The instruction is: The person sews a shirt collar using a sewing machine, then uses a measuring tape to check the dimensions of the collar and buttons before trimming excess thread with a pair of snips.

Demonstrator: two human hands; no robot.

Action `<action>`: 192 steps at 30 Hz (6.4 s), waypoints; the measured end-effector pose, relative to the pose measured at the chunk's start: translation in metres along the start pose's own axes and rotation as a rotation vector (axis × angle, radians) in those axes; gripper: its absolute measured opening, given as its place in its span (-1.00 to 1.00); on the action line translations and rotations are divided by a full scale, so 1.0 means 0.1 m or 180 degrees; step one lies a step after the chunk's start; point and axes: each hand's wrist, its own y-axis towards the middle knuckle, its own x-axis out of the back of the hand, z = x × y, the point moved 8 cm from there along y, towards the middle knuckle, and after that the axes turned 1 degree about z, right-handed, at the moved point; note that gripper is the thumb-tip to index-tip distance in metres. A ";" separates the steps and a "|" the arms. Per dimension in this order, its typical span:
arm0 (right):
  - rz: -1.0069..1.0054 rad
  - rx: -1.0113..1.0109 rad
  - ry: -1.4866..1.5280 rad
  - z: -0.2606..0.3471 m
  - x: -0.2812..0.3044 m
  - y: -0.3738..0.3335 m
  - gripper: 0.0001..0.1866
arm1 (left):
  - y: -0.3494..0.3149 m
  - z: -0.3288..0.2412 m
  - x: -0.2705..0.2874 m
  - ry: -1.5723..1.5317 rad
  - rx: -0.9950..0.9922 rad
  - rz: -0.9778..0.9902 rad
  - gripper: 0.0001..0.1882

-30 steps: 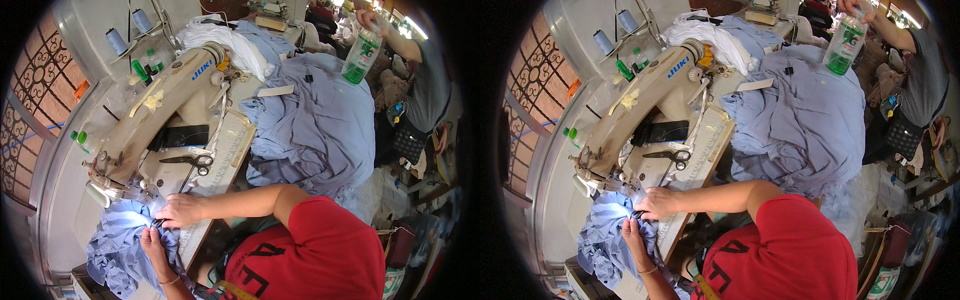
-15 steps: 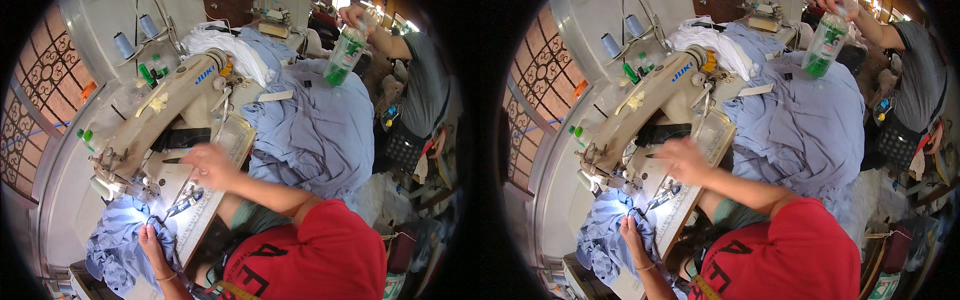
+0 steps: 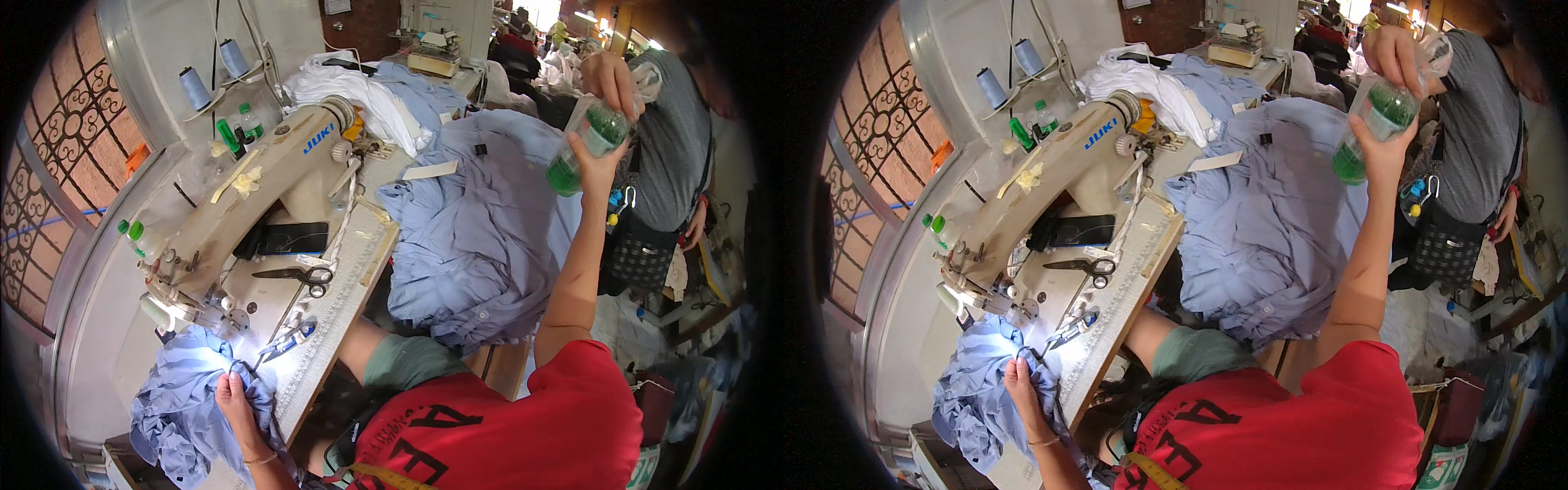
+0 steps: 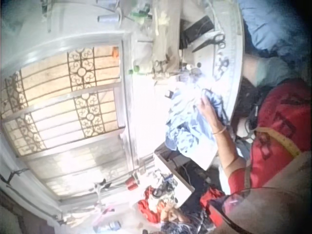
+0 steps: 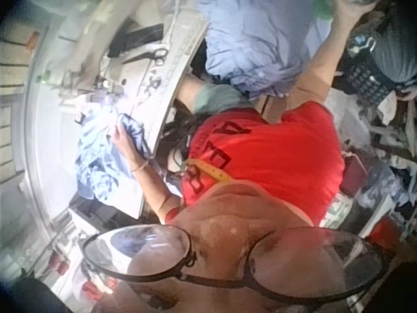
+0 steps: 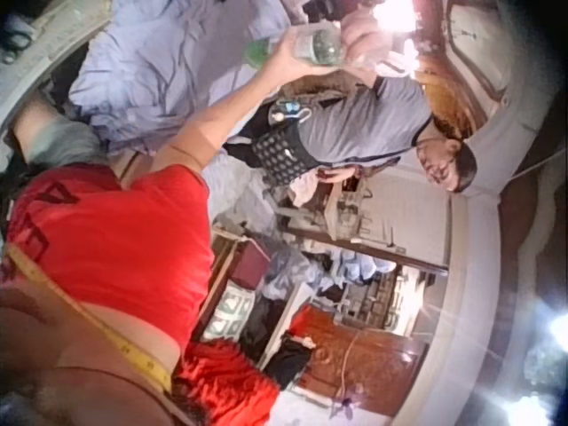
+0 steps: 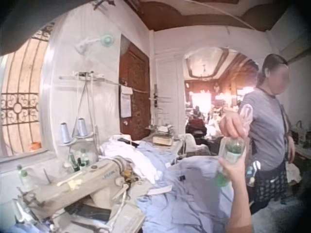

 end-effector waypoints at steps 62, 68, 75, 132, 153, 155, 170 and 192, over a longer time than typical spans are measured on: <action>0.4603 0.1625 0.3166 2.43 -1.93 -4.51 -0.65 | 2.63 -0.73 1.48 0.0077 -0.0910 -0.1973 0.02; 0.4767 0.1348 0.3423 2.41 -1.98 -4.51 -0.62 | 3.19 -0.55 1.36 0.0513 -0.1170 -0.1886 0.00; 0.4870 0.1222 0.3424 2.40 -2.00 -4.51 -0.60 | 3.28 -0.33 1.31 0.0598 -0.0750 -0.1685 0.03; 0.5657 0.1427 0.2162 2.73 -2.52 -4.48 -0.77 | -0.42 -0.05 -0.04 -0.1254 0.0874 0.0188 -0.84; 0.5103 0.2214 0.1936 2.87 -2.41 -4.47 -0.78 | -0.44 -0.11 -0.02 -0.0842 0.0818 0.0121 -0.83; 0.5306 0.1859 0.2058 2.84 -2.43 -4.51 -0.78 | -0.45 -0.13 -0.04 -0.0806 0.0891 0.0160 -0.83; 0.5166 0.2037 0.1906 2.84 -2.40 -4.44 -0.77 | -0.44 -0.10 -0.04 -0.0877 0.0758 0.0061 -0.81; 0.4820 0.2131 0.1937 2.84 -2.32 -4.49 -0.78 | -0.46 -0.09 -0.04 -0.0779 0.0821 0.0099 -0.82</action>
